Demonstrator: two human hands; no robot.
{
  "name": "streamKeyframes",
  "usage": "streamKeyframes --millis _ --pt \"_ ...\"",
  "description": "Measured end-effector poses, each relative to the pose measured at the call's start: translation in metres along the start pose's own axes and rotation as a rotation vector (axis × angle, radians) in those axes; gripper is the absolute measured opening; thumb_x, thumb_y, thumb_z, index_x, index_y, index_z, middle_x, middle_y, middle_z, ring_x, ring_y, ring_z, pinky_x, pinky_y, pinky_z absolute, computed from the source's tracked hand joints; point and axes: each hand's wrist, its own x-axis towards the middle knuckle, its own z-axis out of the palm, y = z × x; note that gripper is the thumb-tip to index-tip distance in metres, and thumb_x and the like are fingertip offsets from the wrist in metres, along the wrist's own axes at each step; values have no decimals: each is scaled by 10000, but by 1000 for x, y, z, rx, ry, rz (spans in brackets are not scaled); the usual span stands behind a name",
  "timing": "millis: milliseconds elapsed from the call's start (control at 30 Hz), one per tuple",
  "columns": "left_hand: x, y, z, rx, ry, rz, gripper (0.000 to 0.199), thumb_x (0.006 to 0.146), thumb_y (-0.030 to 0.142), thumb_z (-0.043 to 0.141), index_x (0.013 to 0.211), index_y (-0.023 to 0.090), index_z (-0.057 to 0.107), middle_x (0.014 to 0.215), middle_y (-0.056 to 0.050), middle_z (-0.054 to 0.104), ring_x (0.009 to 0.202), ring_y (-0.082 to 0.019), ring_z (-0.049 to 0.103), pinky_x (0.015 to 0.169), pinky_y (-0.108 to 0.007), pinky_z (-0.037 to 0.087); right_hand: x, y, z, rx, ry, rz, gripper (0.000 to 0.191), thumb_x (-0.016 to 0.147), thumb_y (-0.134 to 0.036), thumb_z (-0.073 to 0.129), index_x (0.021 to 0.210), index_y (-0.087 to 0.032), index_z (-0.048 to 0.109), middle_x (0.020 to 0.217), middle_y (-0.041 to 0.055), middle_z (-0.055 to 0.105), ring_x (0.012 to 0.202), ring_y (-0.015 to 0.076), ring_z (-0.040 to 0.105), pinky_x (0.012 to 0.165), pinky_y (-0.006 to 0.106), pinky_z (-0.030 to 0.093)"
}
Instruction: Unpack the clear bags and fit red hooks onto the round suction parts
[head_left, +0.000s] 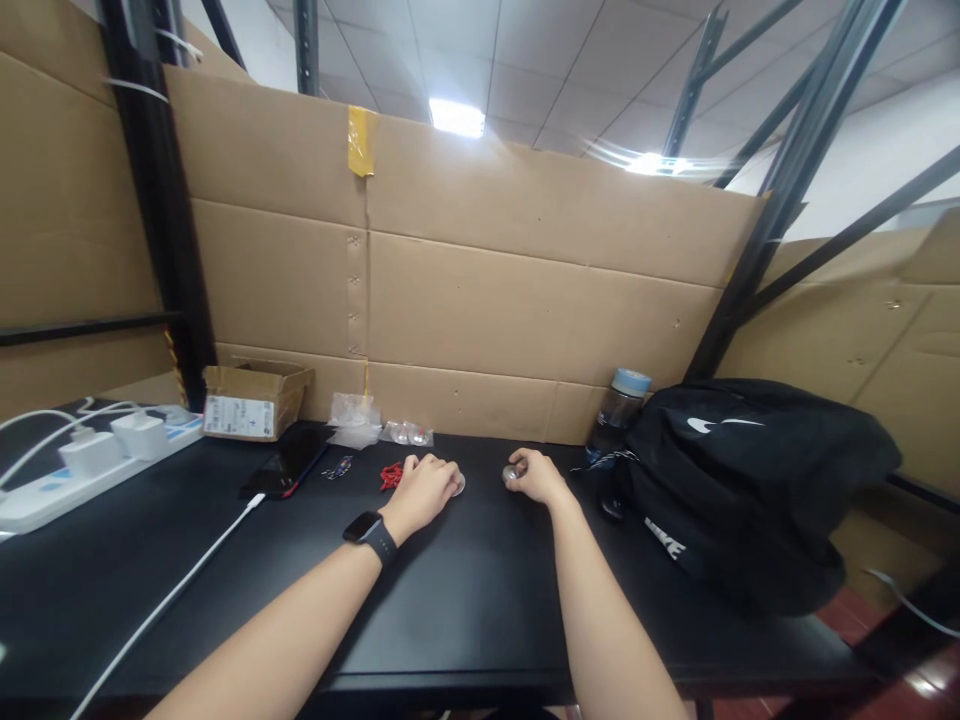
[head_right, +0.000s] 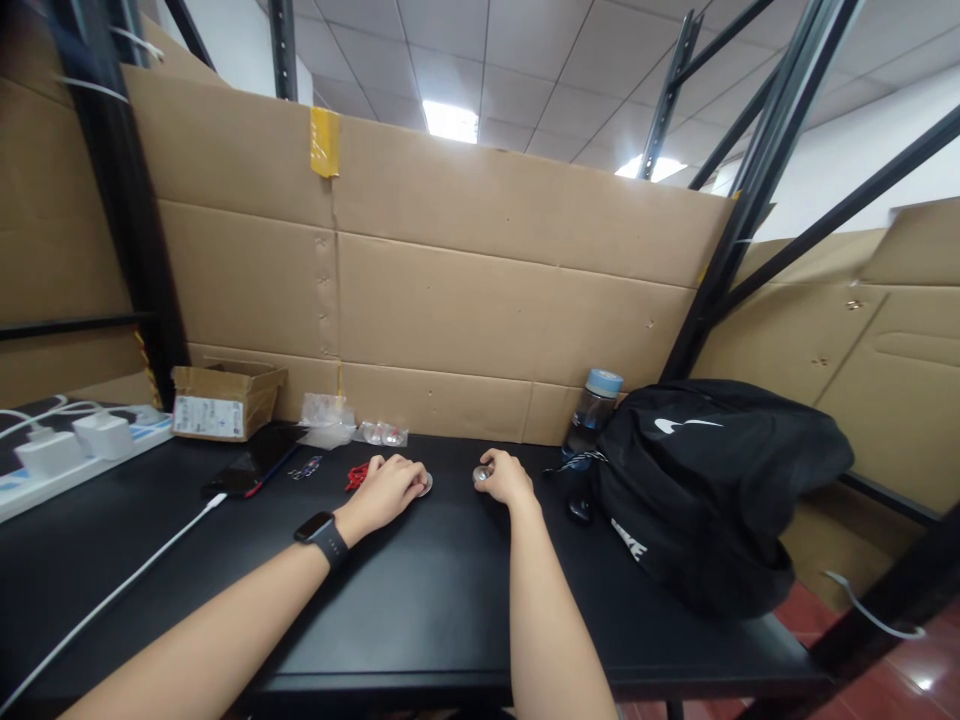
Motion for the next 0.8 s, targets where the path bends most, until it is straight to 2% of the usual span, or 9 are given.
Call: streamKeyframes --millis 200,333,567,800 --pt "0 0 2 -28 0 -7 123 941 199 501 894 222 612 941 -43 713 994 -241 537 844 -384 252 0 0 -2 10 35 -6 315 741 -284 731 1051 -240 699 968 38 744 914 187 696 790 258 487" --pt "0 0 3 -35 -19 13 140 935 161 482 911 222 605 944 -39 712 977 -234 540 823 -376 259 1 2 0 7 30 -9 182 731 -258 735 909 -221 736 935 47 760 904 202 706 789 263 495" --pt "-1 -1 0 -74 -71 83 168 941 138 443 978 229 579 973 -37 693 940 -211 556 818 -343 303 2 1 0 -8 34 -25 133 725 -287 761 840 -221 765 925 61 772 907 218 715 808 277 505" --pt "1 -2 -5 -172 7 90 161 935 125 427 989 233 532 916 -18 651 858 -186 596 791 -308 367 2 2 -1 -5 30 -21 142 746 -277 753 877 -226 778 920 59 775 904 215 719 798 276 511"
